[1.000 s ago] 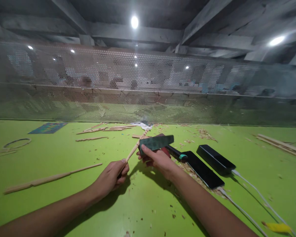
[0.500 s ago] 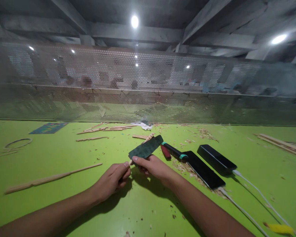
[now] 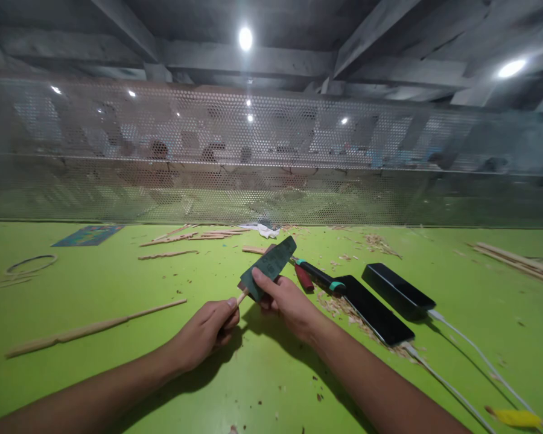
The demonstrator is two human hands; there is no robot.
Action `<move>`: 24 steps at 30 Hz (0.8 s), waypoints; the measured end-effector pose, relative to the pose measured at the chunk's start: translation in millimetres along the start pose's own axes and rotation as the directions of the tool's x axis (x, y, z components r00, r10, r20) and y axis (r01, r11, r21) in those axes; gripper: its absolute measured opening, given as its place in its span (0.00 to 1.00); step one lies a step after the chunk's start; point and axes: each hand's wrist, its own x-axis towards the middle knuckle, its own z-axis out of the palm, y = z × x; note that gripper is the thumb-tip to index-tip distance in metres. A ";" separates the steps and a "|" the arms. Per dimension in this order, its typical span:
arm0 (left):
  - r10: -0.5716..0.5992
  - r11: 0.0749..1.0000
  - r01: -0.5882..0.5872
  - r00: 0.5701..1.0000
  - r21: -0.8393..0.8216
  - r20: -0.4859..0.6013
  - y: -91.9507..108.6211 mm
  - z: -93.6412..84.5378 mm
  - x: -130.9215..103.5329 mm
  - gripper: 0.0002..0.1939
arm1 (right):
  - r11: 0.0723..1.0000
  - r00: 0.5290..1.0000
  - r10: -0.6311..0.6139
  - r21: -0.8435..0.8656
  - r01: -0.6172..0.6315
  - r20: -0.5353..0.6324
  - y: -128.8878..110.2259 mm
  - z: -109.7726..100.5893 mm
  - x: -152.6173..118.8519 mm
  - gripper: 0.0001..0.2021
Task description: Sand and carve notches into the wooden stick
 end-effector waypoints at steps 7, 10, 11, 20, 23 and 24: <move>0.023 1.000 -0.023 1.000 0.010 -0.003 1.1 3.3 -1.5 0.28 | 1.000 0.997 -0.018 -0.024 0.016 -0.074 7.8 -2.8 4.3 0.28; 0.023 1.000 -0.023 1.000 0.008 -0.003 1.0 3.8 -1.7 0.29 | 0.999 0.998 -0.010 -0.040 0.007 -0.064 14.6 4.2 1.0 0.26; 0.023 1.000 -0.023 1.000 0.007 -0.006 1.0 3.8 -1.5 0.29 | 0.999 0.998 -0.004 -0.046 0.001 -0.057 16.5 6.9 -0.4 0.26; -0.006 1.000 0.006 1.000 -0.003 0.001 2.5 1.6 -0.6 0.28 | 0.997 0.980 -0.073 -0.034 0.068 -0.184 5.1 -11.1 8.9 0.26; -0.006 1.000 0.006 1.000 -0.002 -0.001 2.0 1.8 -1.5 0.28 | 0.997 0.981 -0.070 -0.054 0.061 -0.184 5.6 -15.7 10.8 0.26; -0.004 1.000 0.004 1.000 -0.002 -0.001 1.9 2.0 -1.7 0.28 | 0.997 0.984 -0.063 -0.060 0.053 -0.168 7.8 -14.0 10.0 0.25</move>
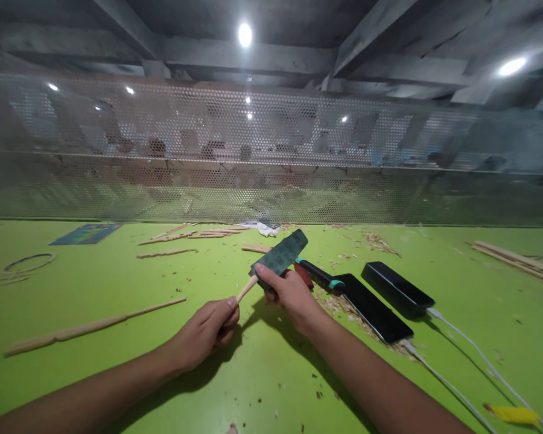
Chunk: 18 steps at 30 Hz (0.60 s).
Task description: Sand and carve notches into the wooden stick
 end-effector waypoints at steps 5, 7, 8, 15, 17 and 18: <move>0.001 1.000 -0.001 1.000 -0.003 0.004 0.3 -0.4 1.1 0.29 | 0.997 0.993 0.069 -0.052 -0.064 0.098 10.7 13.4 -9.2 0.24; -0.002 1.000 0.002 1.000 -0.005 0.004 0.8 -1.7 2.1 0.28 | 0.997 0.995 0.058 -0.050 -0.054 0.078 9.6 11.8 -7.7 0.24; -0.004 1.000 0.004 1.000 -0.006 0.003 1.0 -2.4 2.5 0.28 | 0.998 0.998 0.044 -0.041 -0.042 0.052 7.7 9.0 -5.4 0.25; 0.000 1.000 0.000 1.000 -0.013 0.019 -0.7 -2.8 1.0 0.28 | 1.000 0.999 -0.015 -0.019 0.014 -0.040 -2.7 -5.0 4.4 0.27; 0.006 1.000 -0.006 1.000 -0.013 0.025 -1.7 -1.7 0.7 0.28 | 1.000 1.000 -0.005 -0.028 0.005 0.009 -0.6 1.4 -1.1 0.26; 0.009 1.000 -0.008 1.000 -0.013 0.027 -1.9 -1.2 0.7 0.28 | 0.999 0.999 0.009 -0.035 -0.008 0.039 1.1 5.3 -4.3 0.25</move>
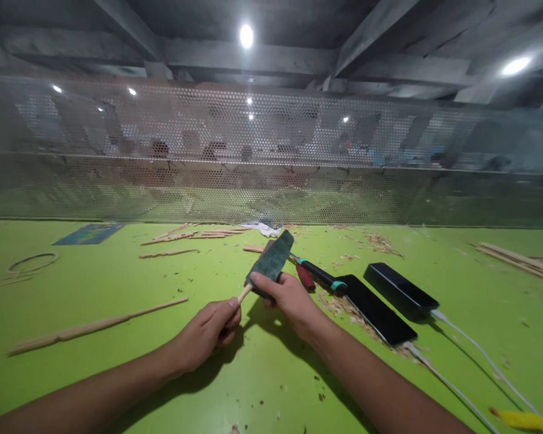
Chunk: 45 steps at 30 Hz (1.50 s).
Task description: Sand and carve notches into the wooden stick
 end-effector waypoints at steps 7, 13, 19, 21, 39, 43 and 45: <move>0.008 1.000 -0.007 1.000 0.022 -0.018 4.1 0.3 0.6 0.28 | 0.999 1.000 -0.007 0.053 0.008 -0.016 1.1 3.5 -1.6 0.23; 0.026 0.997 -0.023 0.999 0.075 -0.030 1.0 -1.0 0.1 0.26 | 0.987 0.992 -0.043 0.146 0.060 -0.120 -11.2 -8.4 7.5 0.25; 0.063 0.989 -0.051 0.995 0.141 -0.081 -0.6 -1.0 1.5 0.23 | 0.984 0.992 -0.024 0.171 0.045 -0.122 -16.3 -6.6 5.2 0.26; 0.074 0.986 -0.061 0.994 0.155 -0.079 0.7 -0.7 1.2 0.23 | 0.984 0.993 -0.023 0.176 0.043 -0.118 -17.3 -6.3 4.7 0.26; 0.125 0.970 -0.101 0.987 0.220 -0.097 0.2 -3.9 3.1 0.22 | 0.968 0.984 0.017 0.251 0.027 -0.175 -18.2 -8.9 6.8 0.26; 0.134 0.966 -0.108 0.986 0.235 -0.099 0.3 -5.0 2.9 0.22 | 0.948 0.970 -0.010 0.307 0.086 -0.243 -25.9 -13.9 10.9 0.27; 0.137 0.964 -0.109 0.985 0.241 -0.103 0.4 -5.4 3.1 0.21 | 0.941 0.965 -0.018 0.321 0.104 -0.260 -27.9 -16.0 12.3 0.26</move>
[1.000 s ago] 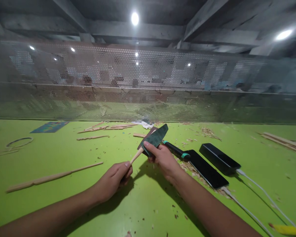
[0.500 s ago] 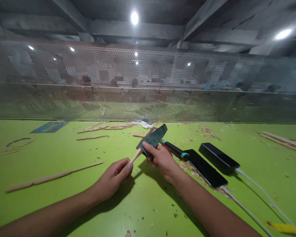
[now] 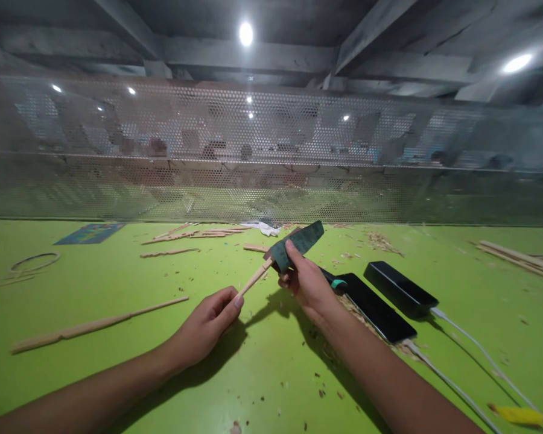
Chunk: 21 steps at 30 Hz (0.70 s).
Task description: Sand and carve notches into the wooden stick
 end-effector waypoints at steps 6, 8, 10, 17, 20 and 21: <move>0.004 1.000 -0.004 1.000 0.008 0.000 0.4 -0.1 0.1 0.21 | 1.000 0.999 -0.020 0.013 0.020 -0.030 -2.3 -3.1 2.4 0.22; 0.003 1.000 -0.003 1.000 0.011 0.000 0.9 -0.1 -0.2 0.21 | 1.000 0.999 -0.024 0.015 0.025 -0.033 -2.4 -4.6 3.7 0.22; -0.001 1.000 0.001 1.000 0.009 0.000 1.5 0.1 -0.2 0.22 | 0.999 0.999 -0.031 0.021 0.031 -0.039 -2.7 -6.0 5.6 0.23; -0.026 0.999 0.026 1.000 -0.023 0.009 -0.1 1.0 0.8 0.22 | 0.996 0.997 -0.059 0.069 0.063 -0.054 -7.6 -8.7 11.0 0.27; -0.028 0.999 0.028 1.000 -0.025 0.008 -0.7 0.6 0.6 0.22 | 0.995 0.997 -0.059 0.077 0.063 -0.044 -9.0 -8.5 10.1 0.28; -0.028 0.999 0.028 1.000 -0.023 0.009 -0.5 0.3 0.5 0.22 | 0.995 0.997 -0.058 0.078 0.061 -0.041 -9.2 -8.2 9.5 0.28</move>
